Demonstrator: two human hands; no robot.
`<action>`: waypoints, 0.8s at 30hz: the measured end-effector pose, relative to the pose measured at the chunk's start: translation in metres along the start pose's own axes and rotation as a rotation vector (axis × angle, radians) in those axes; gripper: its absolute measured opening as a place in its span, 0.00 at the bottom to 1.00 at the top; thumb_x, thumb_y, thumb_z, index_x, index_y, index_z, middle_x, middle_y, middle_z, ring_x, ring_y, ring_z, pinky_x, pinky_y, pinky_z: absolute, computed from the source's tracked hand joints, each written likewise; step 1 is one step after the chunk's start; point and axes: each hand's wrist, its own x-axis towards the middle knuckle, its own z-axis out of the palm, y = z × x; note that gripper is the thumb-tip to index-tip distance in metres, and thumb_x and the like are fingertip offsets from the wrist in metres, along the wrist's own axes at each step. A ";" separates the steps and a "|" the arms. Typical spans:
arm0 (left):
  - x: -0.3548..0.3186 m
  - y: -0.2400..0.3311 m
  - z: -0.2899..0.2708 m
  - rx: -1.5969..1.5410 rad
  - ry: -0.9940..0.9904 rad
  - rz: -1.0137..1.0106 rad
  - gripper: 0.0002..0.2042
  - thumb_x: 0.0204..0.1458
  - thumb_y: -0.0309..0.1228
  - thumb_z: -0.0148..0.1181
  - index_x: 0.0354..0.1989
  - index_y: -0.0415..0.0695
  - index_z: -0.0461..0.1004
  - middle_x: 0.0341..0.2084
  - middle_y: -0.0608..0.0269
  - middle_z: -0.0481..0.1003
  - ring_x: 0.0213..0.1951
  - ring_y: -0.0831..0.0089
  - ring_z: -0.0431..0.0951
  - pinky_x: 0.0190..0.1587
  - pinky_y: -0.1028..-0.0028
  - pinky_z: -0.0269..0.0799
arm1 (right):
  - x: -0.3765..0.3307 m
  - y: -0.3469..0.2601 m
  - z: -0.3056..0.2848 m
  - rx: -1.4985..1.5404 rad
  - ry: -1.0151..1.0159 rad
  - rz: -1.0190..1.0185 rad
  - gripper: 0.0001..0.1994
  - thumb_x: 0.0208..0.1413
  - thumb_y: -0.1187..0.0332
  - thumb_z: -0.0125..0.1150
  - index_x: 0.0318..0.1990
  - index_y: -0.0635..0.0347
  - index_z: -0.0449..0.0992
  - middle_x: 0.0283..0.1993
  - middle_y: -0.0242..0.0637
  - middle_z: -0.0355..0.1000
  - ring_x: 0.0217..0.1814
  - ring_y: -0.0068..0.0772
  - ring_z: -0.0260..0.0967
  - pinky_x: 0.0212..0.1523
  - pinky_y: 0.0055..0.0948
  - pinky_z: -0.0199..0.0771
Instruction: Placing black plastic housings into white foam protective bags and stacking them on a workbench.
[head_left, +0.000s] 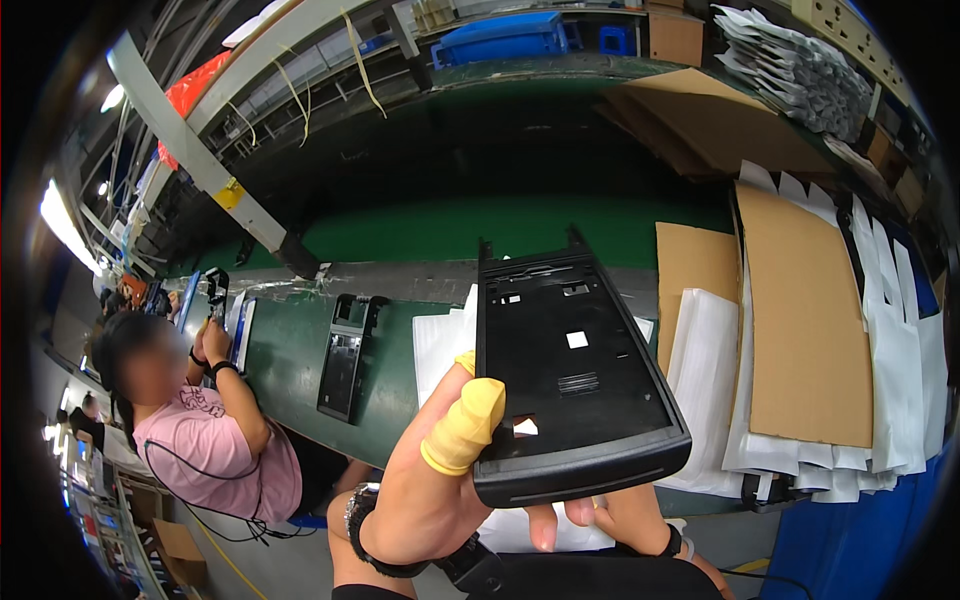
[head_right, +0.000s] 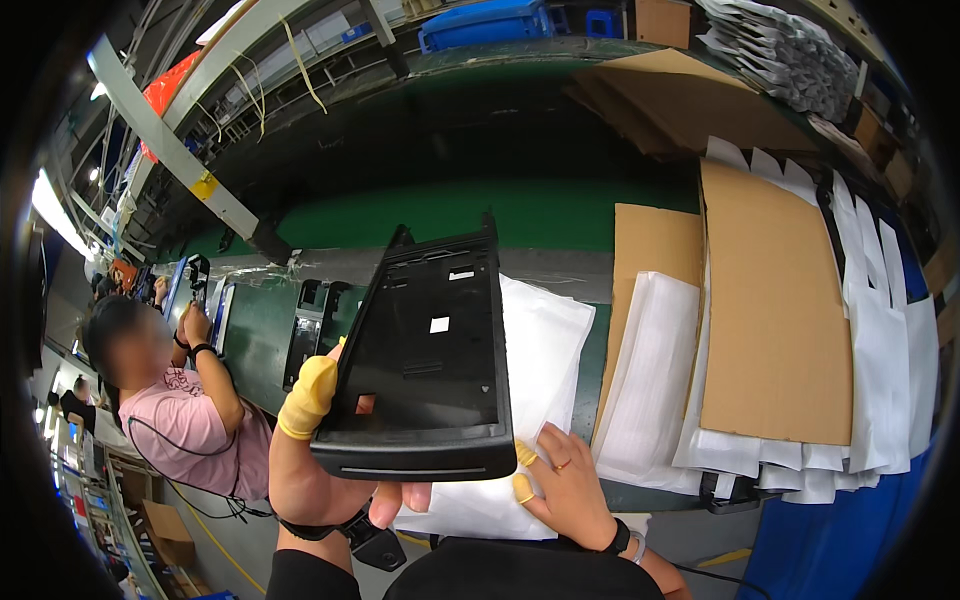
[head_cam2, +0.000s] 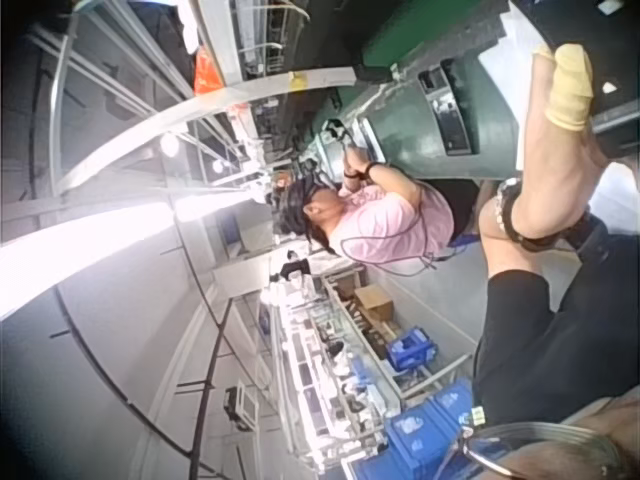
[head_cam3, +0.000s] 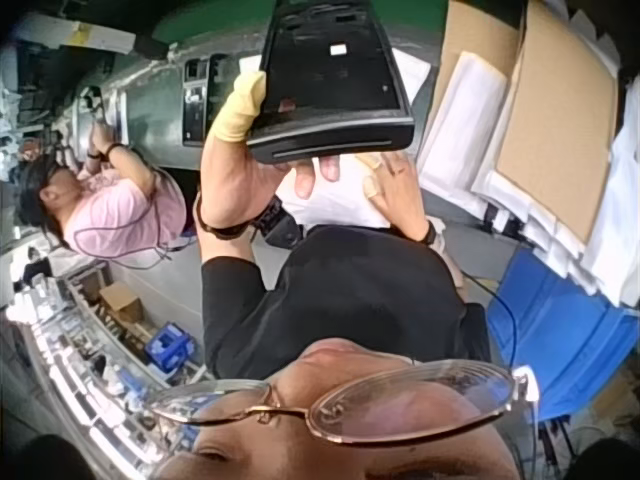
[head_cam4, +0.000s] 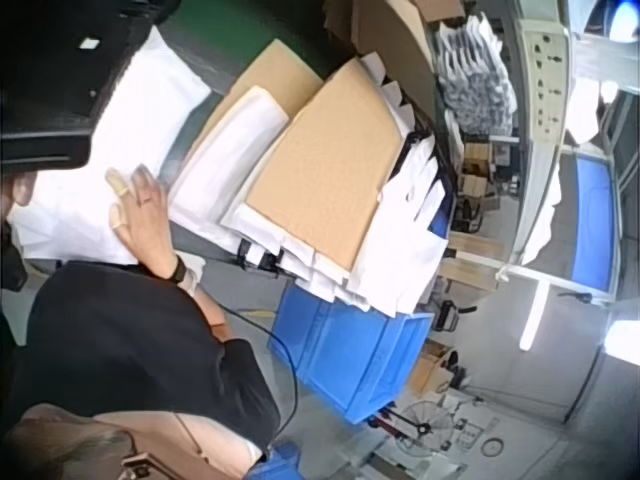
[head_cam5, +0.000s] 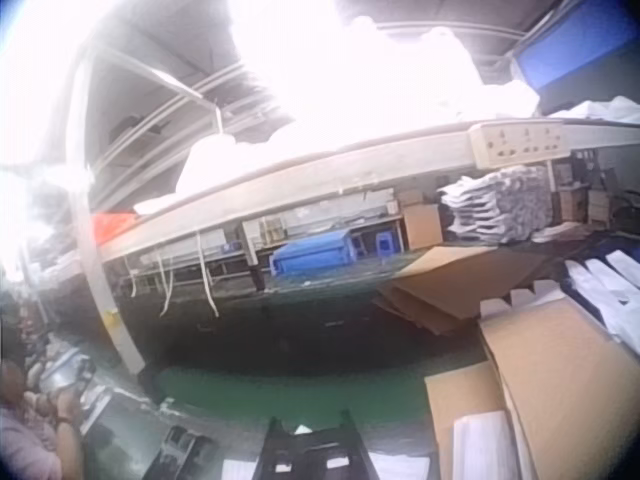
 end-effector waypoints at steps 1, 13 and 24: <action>-0.001 0.001 0.000 0.030 0.008 0.003 0.21 0.58 0.43 0.37 0.48 0.37 0.62 0.38 0.43 0.70 0.16 0.57 0.74 0.15 0.66 0.72 | 0.000 0.000 0.001 0.002 -0.001 -0.002 0.14 0.43 0.64 0.59 0.36 0.63 0.72 0.51 0.47 0.58 0.60 0.49 0.51 0.57 0.51 0.52; -0.006 -0.003 -0.009 -0.201 -0.051 -0.033 0.23 0.58 0.44 0.34 0.49 0.36 0.63 0.37 0.37 0.71 0.11 0.59 0.71 0.14 0.69 0.71 | -0.001 0.001 0.006 0.002 0.025 0.007 0.16 0.41 0.66 0.59 0.39 0.62 0.72 0.52 0.44 0.56 0.59 0.48 0.51 0.56 0.50 0.53; 0.008 0.010 0.006 0.024 -0.015 -0.081 0.24 0.56 0.45 0.38 0.51 0.34 0.59 0.30 0.44 0.73 0.15 0.61 0.73 0.11 0.74 0.67 | 0.004 -0.007 -0.008 -0.088 0.119 -0.111 0.14 0.39 0.66 0.59 0.37 0.59 0.71 0.50 0.46 0.60 0.57 0.51 0.54 0.55 0.51 0.53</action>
